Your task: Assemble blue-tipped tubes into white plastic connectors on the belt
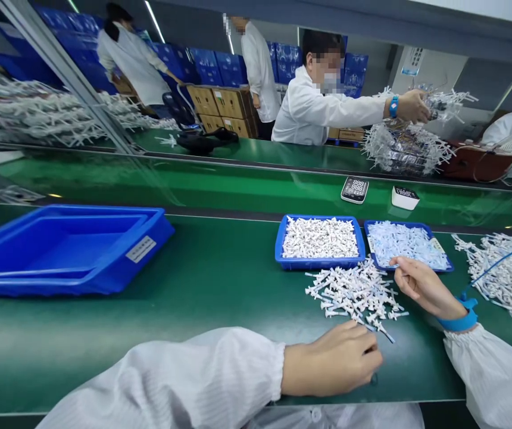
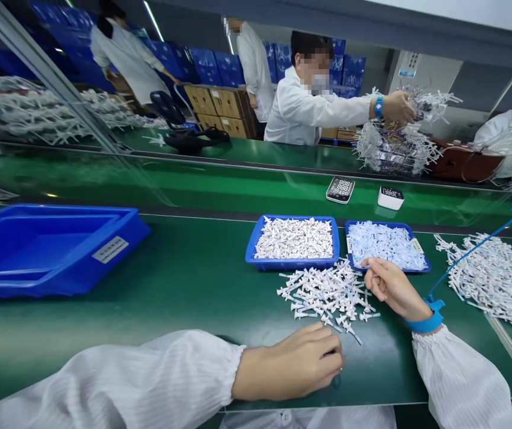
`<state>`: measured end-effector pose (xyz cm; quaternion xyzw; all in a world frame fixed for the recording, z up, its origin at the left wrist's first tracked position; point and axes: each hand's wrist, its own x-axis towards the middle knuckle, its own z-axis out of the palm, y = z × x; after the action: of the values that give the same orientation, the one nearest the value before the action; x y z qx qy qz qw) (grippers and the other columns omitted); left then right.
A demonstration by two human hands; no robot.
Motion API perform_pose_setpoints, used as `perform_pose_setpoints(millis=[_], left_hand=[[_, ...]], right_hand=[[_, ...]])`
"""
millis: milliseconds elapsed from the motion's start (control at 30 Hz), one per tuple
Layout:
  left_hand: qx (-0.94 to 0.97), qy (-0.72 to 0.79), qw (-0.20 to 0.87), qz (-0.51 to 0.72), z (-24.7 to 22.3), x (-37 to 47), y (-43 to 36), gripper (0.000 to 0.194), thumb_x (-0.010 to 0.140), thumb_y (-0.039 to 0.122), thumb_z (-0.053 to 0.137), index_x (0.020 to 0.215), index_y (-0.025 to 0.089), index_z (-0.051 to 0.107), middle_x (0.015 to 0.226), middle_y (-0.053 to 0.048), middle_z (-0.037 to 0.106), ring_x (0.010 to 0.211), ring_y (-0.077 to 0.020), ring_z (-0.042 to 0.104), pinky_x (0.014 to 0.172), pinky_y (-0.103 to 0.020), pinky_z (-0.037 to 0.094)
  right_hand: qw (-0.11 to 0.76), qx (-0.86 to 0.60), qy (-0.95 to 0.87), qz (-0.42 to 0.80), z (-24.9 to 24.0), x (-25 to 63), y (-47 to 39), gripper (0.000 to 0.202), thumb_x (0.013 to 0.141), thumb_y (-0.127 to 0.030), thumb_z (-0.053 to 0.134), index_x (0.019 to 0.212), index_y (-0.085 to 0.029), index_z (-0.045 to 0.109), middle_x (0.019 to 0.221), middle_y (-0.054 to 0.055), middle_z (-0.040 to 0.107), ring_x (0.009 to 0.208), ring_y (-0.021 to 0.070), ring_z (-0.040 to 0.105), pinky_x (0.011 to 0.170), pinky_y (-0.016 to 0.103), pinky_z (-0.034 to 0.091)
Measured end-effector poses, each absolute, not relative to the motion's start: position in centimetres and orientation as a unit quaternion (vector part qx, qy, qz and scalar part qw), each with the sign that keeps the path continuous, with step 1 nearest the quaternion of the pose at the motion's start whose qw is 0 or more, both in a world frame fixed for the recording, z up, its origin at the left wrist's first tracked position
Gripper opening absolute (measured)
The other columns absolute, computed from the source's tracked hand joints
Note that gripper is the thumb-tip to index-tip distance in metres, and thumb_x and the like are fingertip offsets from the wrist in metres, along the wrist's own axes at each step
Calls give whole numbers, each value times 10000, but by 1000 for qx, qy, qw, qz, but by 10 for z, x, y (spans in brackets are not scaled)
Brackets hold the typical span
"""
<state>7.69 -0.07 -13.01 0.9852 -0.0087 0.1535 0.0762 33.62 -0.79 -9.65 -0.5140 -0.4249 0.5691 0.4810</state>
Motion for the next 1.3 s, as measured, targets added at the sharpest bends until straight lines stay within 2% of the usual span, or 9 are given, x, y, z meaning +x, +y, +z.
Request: perform_pose_setpoints(millis=[133,400,567,767,900,1033,1100,1200,1300], left_hand=[[983,-4,102,154,-138,76,-1,172,1011,314,519,916,178,562,930,-10,615,773,-133,495,690,-282,363],[984,-9,126,128,-135,75,-4,176,1026,335,503,989,180,576,942,-20,630,789,-141,503,712,-286,377],[983,7,132,125,-136,77,-4,171,1019,338,522,970,180,566,955,-28,639,818,-147,530,720,-282,374],[973,114,162,121,-142,82,-3,149,1009,321,548,974,177,564,988,-28,653,872,-155,566,797,-295,402],[973,120,164,113,-143,84,-2,134,1002,310,557,976,179,566,990,-25,654,897,-166,584,803,-303,413],[973,118,167,108,-140,83,0,133,1003,299,544,961,174,567,991,-27,660,911,-172,592,796,-305,418],[971,119,173,110,-139,83,1,137,1003,300,544,960,173,572,994,-27,664,912,-170,595,794,-304,421],[968,124,188,113,-139,83,3,125,996,299,562,973,178,584,990,-16,669,907,-159,599,795,-298,424],[963,131,206,117,-141,83,4,109,984,296,591,975,187,596,973,0,670,895,-144,599,803,-291,427]], right_hand=[[449,-516,-432,587,-96,341,-11,453,898,-613,687,914,-171,586,441,-63,429,372,52,259,405,213,183],[493,-526,-388,574,-95,358,-15,472,821,-593,764,780,-177,545,595,-48,376,478,45,213,424,205,186],[534,-539,-361,542,-99,366,-26,344,760,-456,834,830,-159,677,754,36,528,557,79,338,456,239,352],[550,-572,-331,511,-104,369,-46,300,689,-360,905,887,-181,769,959,86,668,754,148,566,625,252,540],[535,-593,-320,509,-113,364,-61,333,697,-360,926,941,-188,778,1047,96,713,950,186,667,821,227,596],[531,-596,-317,513,-119,355,-77,390,724,-394,912,1013,-182,759,1142,131,721,1116,249,677,973,301,594],[536,-598,-314,507,-119,351,-84,405,733,-415,904,1027,-185,747,1078,127,734,1052,244,701,927,310,615],[542,-601,-313,498,-119,342,-92,420,717,-446,910,1000,-192,732,904,94,732,800,179,701,680,238,614],[544,-602,-317,492,-122,332,-98,444,697,-533,900,867,-182,688,730,55,674,538,100,550,441,191,455]])
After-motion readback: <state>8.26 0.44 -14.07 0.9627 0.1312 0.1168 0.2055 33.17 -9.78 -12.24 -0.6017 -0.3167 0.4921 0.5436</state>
